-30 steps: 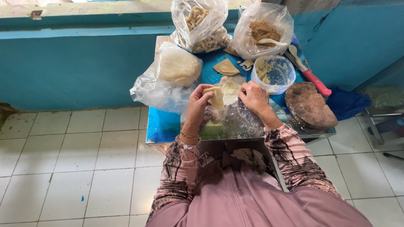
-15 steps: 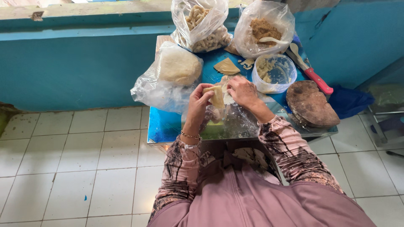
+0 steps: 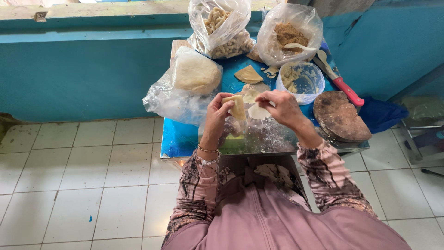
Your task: The person sits at a small metal table and folds thin dough wrappers around a spoonful of brown filling, pinching the edges closed by hand. They place each finished filled pastry on the table, building a row of folded pieces, and refill the spoon from a plastic bag of filling between folds.
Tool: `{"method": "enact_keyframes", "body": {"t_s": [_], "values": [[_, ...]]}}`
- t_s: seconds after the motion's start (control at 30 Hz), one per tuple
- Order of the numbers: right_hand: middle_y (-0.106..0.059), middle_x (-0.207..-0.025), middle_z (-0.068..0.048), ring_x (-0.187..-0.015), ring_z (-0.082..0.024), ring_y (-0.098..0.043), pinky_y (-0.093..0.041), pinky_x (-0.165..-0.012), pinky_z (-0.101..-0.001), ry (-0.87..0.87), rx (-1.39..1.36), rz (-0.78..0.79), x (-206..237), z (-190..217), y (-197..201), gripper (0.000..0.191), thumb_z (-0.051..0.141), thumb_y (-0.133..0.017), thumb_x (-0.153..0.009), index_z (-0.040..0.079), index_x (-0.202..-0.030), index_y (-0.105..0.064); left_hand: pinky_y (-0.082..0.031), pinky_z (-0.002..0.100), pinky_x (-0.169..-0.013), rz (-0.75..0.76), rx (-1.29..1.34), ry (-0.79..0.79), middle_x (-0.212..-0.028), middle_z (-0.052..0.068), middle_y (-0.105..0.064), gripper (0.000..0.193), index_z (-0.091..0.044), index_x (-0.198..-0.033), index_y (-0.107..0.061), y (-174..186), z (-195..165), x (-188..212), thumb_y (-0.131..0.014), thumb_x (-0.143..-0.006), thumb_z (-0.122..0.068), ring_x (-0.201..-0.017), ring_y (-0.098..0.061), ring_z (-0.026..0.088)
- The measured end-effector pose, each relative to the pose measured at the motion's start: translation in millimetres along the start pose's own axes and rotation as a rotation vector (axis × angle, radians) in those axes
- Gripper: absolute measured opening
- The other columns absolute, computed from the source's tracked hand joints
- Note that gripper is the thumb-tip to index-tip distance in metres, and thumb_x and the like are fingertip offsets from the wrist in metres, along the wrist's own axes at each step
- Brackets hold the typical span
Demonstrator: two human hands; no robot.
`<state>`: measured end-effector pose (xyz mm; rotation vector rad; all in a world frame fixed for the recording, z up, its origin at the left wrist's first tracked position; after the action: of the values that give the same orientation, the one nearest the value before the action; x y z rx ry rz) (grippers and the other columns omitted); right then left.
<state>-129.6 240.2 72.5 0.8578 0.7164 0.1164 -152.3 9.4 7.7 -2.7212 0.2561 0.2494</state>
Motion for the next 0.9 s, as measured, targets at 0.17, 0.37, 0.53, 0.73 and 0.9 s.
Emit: {"method": "enact_keyframes", "body": {"t_s": [0.17, 0.37, 0.53, 0.73, 0.9], "values": [[-0.075, -0.095, -0.008, -0.085, -0.022, -0.073, -0.057, -0.077, -0.0346, -0.063, -0.165, 0.115, -30, -37, -39, 0.015, 0.011, -0.074, -0.086, 0.011, -0.101, -0.076, -0.056, 0.023, -0.070, -0.003, 0.000, 0.019, -0.101, -0.002, -0.071, 0.017, -0.008, -0.112, -0.067, -2, -4, 0, -0.066, -0.096, -0.010, -0.088, -0.066, 0.005], [-0.070, -0.099, -0.010, -0.088, -0.027, -0.072, -0.057, -0.078, -0.0361, -0.031, -0.076, 0.037, -25, -64, -60, 0.013, 0.013, -0.077, -0.085, 0.012, -0.097, -0.078, -0.051, 0.021, -0.068, 0.003, -0.021, -0.016, -0.100, -0.001, -0.071, 0.016, -0.007, -0.114, -0.068, -3, -2, 1, -0.066, -0.098, -0.009, -0.086, -0.064, 0.005], [-0.071, -0.102, -0.010, -0.090, -0.027, -0.071, -0.056, -0.078, -0.0368, -0.001, 0.007, -0.046, -28, -60, -58, 0.019, 0.016, -0.078, -0.087, 0.015, -0.107, -0.080, -0.054, 0.022, -0.067, 0.032, -0.043, 0.015, -0.099, -0.001, -0.071, 0.016, -0.005, -0.113, -0.068, -2, 4, 0, -0.066, -0.097, -0.009, -0.084, -0.065, 0.005], [-0.070, -0.104, -0.008, -0.086, -0.019, -0.068, -0.056, -0.076, -0.0318, -0.175, -0.251, -0.117, -13, -45, -43, 0.025, 0.011, -0.074, -0.093, 0.011, -0.118, -0.075, -0.057, 0.024, -0.063, 0.056, -0.128, 0.183, -0.096, 0.003, -0.071, 0.027, -0.003, -0.119, -0.067, 2, 26, -5, -0.063, -0.093, -0.005, -0.076, -0.067, 0.008], [-0.068, -0.097, -0.001, -0.086, -0.007, -0.065, -0.055, -0.074, -0.0234, -0.277, -0.720, 0.090, 3, -19, -57, 0.025, 0.016, -0.081, -0.089, 0.005, -0.107, -0.067, -0.058, 0.024, -0.069, 0.117, -0.098, 0.157, -0.097, 0.007, -0.072, 0.039, 0.003, -0.131, -0.067, 6, 38, -11, -0.061, -0.092, 0.001, -0.079, -0.069, 0.009]]}}
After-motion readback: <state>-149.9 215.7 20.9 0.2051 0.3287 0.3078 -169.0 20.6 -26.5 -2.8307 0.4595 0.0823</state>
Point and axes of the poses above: each hand's wrist, its own x-axis away from the middle knuckle, its own y-axis out of the back of the hand, z = x × y, the point moved 3 cm from there along -x, towards the middle knuckle
